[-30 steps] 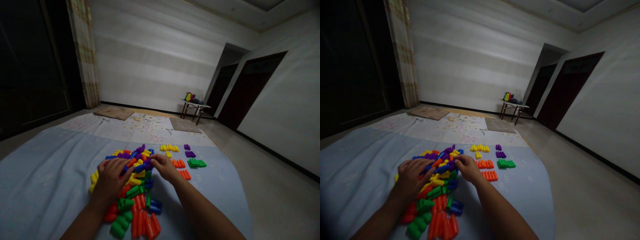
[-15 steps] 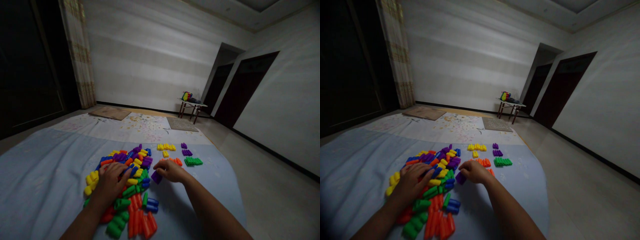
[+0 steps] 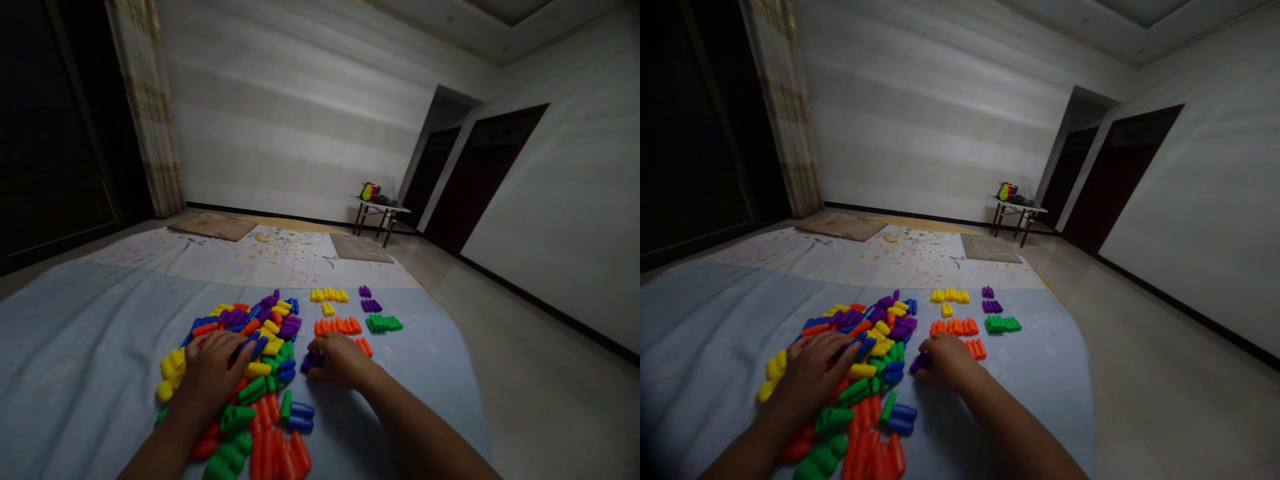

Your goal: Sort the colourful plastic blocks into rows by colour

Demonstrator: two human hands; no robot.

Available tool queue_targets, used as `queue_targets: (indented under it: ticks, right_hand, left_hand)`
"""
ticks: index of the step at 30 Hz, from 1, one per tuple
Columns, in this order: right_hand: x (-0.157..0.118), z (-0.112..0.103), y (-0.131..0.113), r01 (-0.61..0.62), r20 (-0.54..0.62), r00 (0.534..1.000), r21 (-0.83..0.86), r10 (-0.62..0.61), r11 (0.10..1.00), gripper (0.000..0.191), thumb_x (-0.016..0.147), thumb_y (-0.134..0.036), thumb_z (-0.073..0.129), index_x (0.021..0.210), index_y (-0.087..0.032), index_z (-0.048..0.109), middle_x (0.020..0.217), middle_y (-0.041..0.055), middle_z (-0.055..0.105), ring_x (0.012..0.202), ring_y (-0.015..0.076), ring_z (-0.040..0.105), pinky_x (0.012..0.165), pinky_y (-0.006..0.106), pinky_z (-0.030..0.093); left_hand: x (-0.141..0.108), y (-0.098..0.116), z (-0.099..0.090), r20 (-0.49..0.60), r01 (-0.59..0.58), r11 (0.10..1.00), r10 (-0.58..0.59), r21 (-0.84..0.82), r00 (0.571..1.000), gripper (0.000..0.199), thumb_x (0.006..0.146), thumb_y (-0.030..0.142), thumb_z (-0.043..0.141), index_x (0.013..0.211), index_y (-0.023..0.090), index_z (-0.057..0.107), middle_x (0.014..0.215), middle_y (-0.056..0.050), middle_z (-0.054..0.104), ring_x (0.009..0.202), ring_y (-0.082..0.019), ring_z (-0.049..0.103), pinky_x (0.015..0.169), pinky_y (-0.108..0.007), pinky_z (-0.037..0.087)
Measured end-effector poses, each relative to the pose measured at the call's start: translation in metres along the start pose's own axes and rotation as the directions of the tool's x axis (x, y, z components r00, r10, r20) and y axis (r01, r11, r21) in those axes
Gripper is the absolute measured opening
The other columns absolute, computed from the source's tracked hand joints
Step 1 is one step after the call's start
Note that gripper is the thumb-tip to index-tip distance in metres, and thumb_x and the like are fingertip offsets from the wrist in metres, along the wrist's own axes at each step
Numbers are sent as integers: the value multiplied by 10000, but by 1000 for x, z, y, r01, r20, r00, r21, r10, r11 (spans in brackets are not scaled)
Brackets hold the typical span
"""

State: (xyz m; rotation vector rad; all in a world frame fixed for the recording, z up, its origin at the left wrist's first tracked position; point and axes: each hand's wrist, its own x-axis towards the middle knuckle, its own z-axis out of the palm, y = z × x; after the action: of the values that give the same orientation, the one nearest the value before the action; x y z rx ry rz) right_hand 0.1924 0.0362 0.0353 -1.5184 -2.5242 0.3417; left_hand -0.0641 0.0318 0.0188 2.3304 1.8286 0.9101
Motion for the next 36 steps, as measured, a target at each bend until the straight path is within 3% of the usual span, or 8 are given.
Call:
queue_targets:
  ticks: [3, 10, 15, 22, 26, 31, 34, 36]
  right_hand:
    - [2, -2, 5, 24, -14, 1000, 43, -24, 999, 446, 666, -295, 635, 1101, -208, 589, 1013, 90, 629, 908, 226, 582, 780, 310, 436]
    - [9, -25, 36, 35, -182, 983, 222, 6, 975, 497, 674, -159, 588, 1168, -184, 536, 1115, 80, 604, 1027, 211, 540, 898, 340, 404]
    - [3, -20, 33, 94, -123, 991, 284, -61, 954, 488, 679, -147, 580, 1163, -189, 535, 1129, 74, 597, 1006, 191, 565, 884, 315, 423]
    - [1, 3, 16, 181, 1, 983, 122, -182, 976, 485, 655, -208, 653, 1132, -203, 568, 1034, 82, 627, 954, 235, 573, 819, 332, 436]
    - [1, -2, 21, 181, -65, 983, 123, -174, 976, 480, 653, -203, 663, 1124, -217, 573, 1048, 71, 623, 987, 233, 547, 853, 338, 407]
    - [8, -27, 63, 83, -311, 950, 167, -27, 982, 457, 686, -134, 593, 1136, -206, 560, 1091, 55, 609, 1000, 189, 529, 881, 323, 396]
    - [19, -42, 109, -245, -384, 880, 134, 279, 960, 462, 679, -114, 568, 1132, -205, 567, 1088, 37, 614, 999, 168, 535, 891, 290, 395]
    - [24, -47, 142, -363, -407, 827, 139, 387, 921, 484, 684, -91, 534, 1161, -167, 550, 1118, 65, 603, 1010, 175, 534, 902, 287, 386]
  left_hand:
    - [1, -1, 0, -5, -3, 1000, 3, 11, 1000, 335, 790, 506, 431, 844, 261, 654, 966, -32, 677, 976, -228, 558, 905, -430, 265]
    - [1, -4, 3, -40, -43, 998, 45, 42, 998, 340, 779, 519, 443, 846, 268, 661, 938, -16, 684, 954, -218, 581, 881, -400, 310]
    - [2, -4, 3, -6, -41, 999, 41, 23, 999, 341, 787, 523, 428, 849, 277, 654, 949, -10, 684, 964, -220, 576, 881, -408, 305]
    - [3, -12, 7, -26, -62, 997, 63, 47, 998, 351, 768, 544, 443, 840, 277, 659, 946, -10, 685, 965, -235, 578, 878, -421, 312]
    - [3, -18, 11, -43, -65, 995, 68, 75, 997, 367, 757, 555, 445, 850, 277, 667, 945, -15, 687, 960, -246, 582, 865, -418, 332]
    - [3, -20, 13, -32, -54, 996, 57, 75, 998, 381, 763, 564, 432, 880, 287, 667, 954, -17, 689, 965, -247, 580, 868, -424, 337]
    - [3, -20, 14, -22, -57, 996, 58, 74, 998, 383, 761, 571, 431, 876, 292, 668, 956, -16, 688, 968, -245, 579, 869, -417, 344]
    - [3, -20, 13, -4, -57, 996, 57, 72, 998, 378, 757, 570, 437, 872, 296, 670, 956, -11, 687, 965, -241, 582, 862, -411, 355]
